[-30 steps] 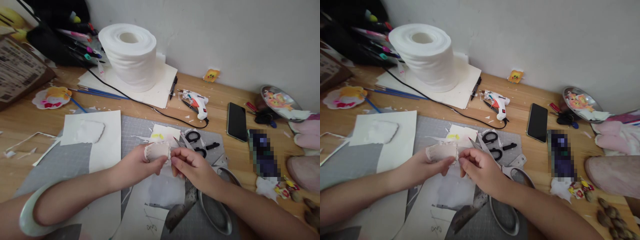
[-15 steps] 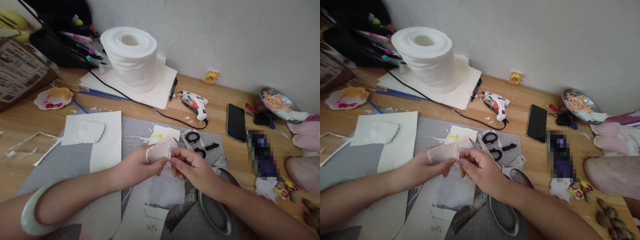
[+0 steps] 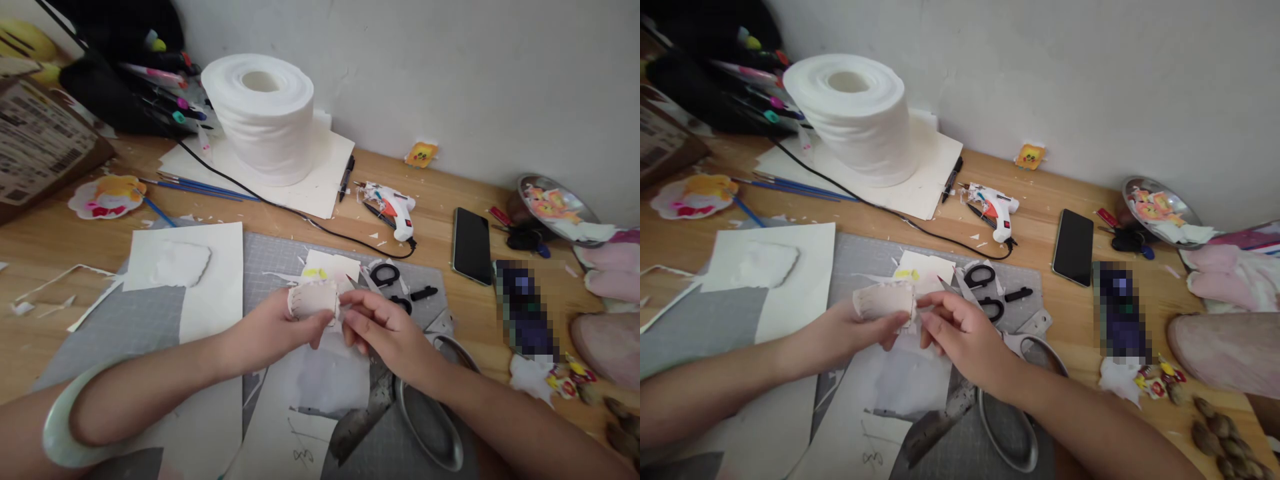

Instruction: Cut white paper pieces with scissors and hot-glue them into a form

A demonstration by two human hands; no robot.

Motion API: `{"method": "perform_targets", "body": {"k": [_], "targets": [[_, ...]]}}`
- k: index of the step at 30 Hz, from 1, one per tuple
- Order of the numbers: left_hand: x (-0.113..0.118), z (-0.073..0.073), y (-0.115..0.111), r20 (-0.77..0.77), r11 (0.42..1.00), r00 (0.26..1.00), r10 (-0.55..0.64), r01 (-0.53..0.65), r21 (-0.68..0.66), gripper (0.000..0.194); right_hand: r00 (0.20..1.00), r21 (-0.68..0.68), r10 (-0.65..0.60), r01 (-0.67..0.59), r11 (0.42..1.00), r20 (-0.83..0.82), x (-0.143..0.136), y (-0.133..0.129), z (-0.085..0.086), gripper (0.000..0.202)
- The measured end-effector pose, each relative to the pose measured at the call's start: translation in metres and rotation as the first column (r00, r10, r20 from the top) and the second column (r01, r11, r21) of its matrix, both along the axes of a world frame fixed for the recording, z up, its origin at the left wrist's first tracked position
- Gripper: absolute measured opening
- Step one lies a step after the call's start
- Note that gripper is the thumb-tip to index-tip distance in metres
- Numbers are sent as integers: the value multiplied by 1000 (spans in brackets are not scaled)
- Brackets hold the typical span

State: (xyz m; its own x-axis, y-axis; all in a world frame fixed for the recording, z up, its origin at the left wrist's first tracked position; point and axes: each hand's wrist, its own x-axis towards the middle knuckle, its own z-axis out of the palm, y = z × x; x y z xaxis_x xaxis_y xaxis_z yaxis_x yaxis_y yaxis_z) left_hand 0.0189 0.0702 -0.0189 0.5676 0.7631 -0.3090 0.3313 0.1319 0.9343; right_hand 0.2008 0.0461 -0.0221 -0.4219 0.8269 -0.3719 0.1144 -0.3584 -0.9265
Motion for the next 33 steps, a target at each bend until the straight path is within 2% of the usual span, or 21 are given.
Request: {"method": "perform_targets", "body": {"k": [3,7,12,15,19,25,33], "targets": [[-1,1,1,-6,999,1000,11,-11,-39,31,999,4,-49,49,999,-24,0,1,2,24],[-2,1,0,-61,999,998,13,-16,-47,33,995,-3,-91,91,996,-49,1,0,2,18],[-1,2,0,-69,998,997,39,-43,-49,34,966,-69,-200,191,979,-164,0,3,1,12],[1,4,0,-130,997,990,56,-63,-44,36,961,-93,-194,179,979,-198,0,4,2,12],[2,6,0,-205,993,976,75,-92,-73,36,969,-71,-124,111,991,-215,2,4,2,16],[2,6,-1,-189,995,978,84,-94,-42,34,970,-72,-67,52,996,-233,4,2,1,21],[2,3,0,-163,996,984,79,-83,-17,33,922,-166,-198,149,975,-332,4,3,-5,30]]}}
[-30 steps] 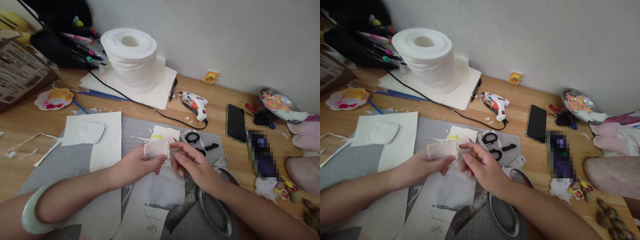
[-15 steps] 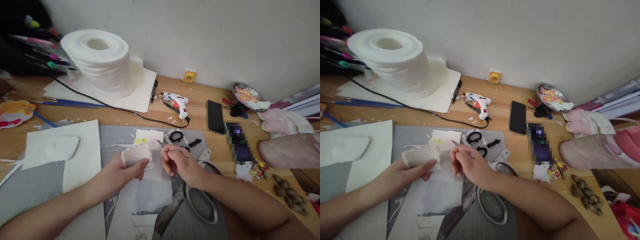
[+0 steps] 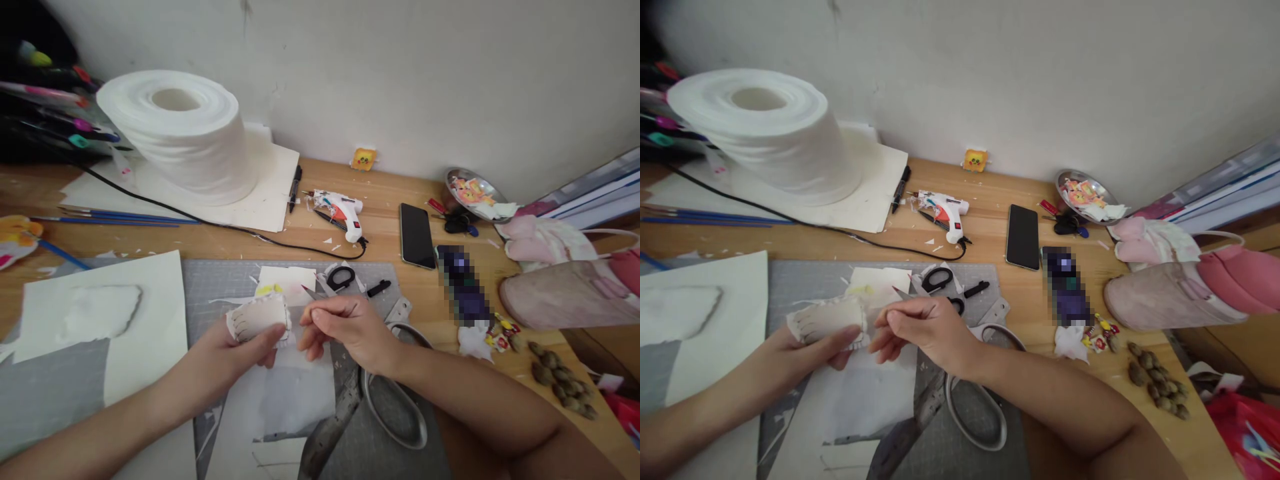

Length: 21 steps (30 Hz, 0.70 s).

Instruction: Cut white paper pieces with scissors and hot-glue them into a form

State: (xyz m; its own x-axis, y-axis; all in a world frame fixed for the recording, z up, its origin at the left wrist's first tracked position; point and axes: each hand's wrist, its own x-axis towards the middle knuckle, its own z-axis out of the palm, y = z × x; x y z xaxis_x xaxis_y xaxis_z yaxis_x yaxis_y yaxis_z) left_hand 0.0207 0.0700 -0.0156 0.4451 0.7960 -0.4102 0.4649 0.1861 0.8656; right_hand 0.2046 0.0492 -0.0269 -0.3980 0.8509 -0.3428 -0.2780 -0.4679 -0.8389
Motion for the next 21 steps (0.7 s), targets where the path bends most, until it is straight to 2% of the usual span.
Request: {"method": "perform_targets", "body": {"k": [8,14,18,21], "targets": [[0,1,-1,2,999,1000,23,-23,-27,32,999,32,-4,5,999,-42,1,-3,0,21],[0,4,-1,-15,999,1000,27,-27,-46,32,1000,61,-30,29,998,9,-1,-3,1,13],[0,2,-2,-14,997,999,48,-48,-60,34,998,40,-61,60,997,9,-2,-2,2,12],[-1,-3,-2,3,995,998,63,-62,-82,38,996,46,-83,83,996,13,-3,-1,3,22]]}}
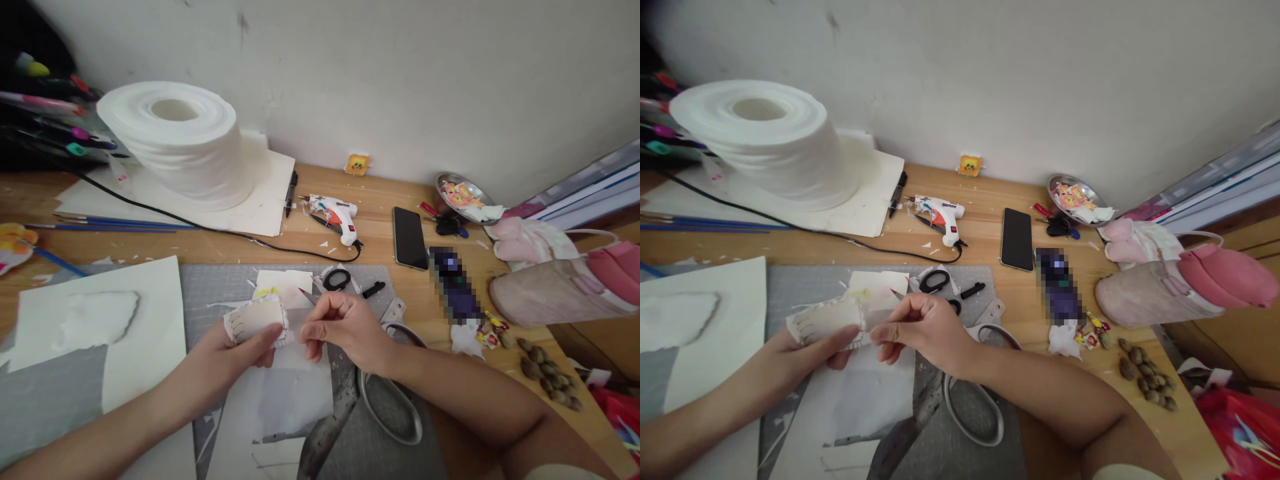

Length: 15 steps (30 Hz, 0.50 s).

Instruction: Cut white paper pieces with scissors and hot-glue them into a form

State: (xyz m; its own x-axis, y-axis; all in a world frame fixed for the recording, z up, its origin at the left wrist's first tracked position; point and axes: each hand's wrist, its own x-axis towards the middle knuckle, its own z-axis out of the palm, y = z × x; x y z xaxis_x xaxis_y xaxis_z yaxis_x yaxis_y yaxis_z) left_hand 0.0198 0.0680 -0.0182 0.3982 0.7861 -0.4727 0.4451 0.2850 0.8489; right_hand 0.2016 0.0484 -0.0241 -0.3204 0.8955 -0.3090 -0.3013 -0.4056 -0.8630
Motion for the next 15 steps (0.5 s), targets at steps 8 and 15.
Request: {"method": "perform_targets", "body": {"k": [8,15], "targets": [[1,-1,2,167,1000,986,-4,5,-11,44,986,-1,90,-91,996,140,-4,-1,2,29],[5,6,1,223,999,975,-11,19,-34,39,939,54,188,-212,976,288,-2,-3,3,6]]}}
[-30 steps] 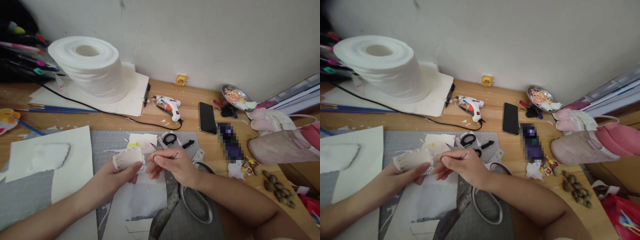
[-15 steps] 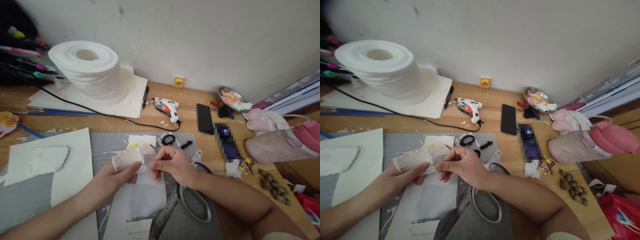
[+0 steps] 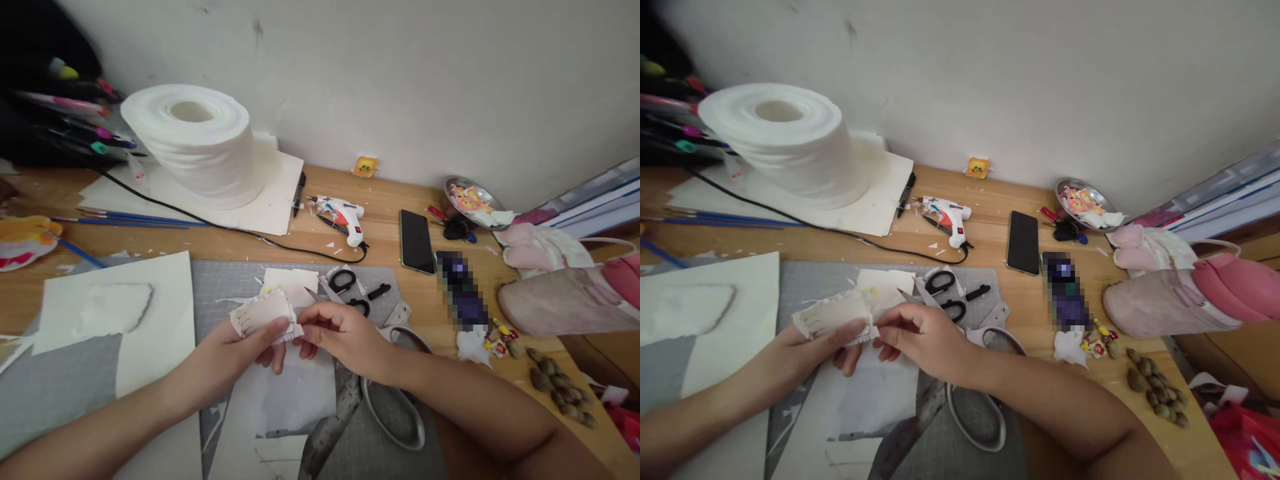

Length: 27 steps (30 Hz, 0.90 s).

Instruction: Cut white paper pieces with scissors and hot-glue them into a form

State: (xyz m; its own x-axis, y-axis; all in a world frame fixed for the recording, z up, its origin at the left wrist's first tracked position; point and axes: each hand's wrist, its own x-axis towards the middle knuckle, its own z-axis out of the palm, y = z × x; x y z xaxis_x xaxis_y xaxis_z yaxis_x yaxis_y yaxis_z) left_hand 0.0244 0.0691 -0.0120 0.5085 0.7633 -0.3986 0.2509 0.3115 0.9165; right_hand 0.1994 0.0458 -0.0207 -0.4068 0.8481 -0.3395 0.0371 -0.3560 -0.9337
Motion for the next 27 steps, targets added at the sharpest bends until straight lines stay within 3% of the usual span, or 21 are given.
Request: {"method": "perform_targets", "body": {"k": [11,18,27], "targets": [[-6,-14,0,33,990,996,-81,76,118,40,998,56,10,-14,998,70,0,1,2,5],[-7,-14,0,51,976,988,-144,134,173,38,997,31,14,-16,999,81,-2,2,2,5],[-6,-14,-1,-11,964,990,-143,142,224,38,985,39,20,-27,999,170,-3,0,5,5]]}}
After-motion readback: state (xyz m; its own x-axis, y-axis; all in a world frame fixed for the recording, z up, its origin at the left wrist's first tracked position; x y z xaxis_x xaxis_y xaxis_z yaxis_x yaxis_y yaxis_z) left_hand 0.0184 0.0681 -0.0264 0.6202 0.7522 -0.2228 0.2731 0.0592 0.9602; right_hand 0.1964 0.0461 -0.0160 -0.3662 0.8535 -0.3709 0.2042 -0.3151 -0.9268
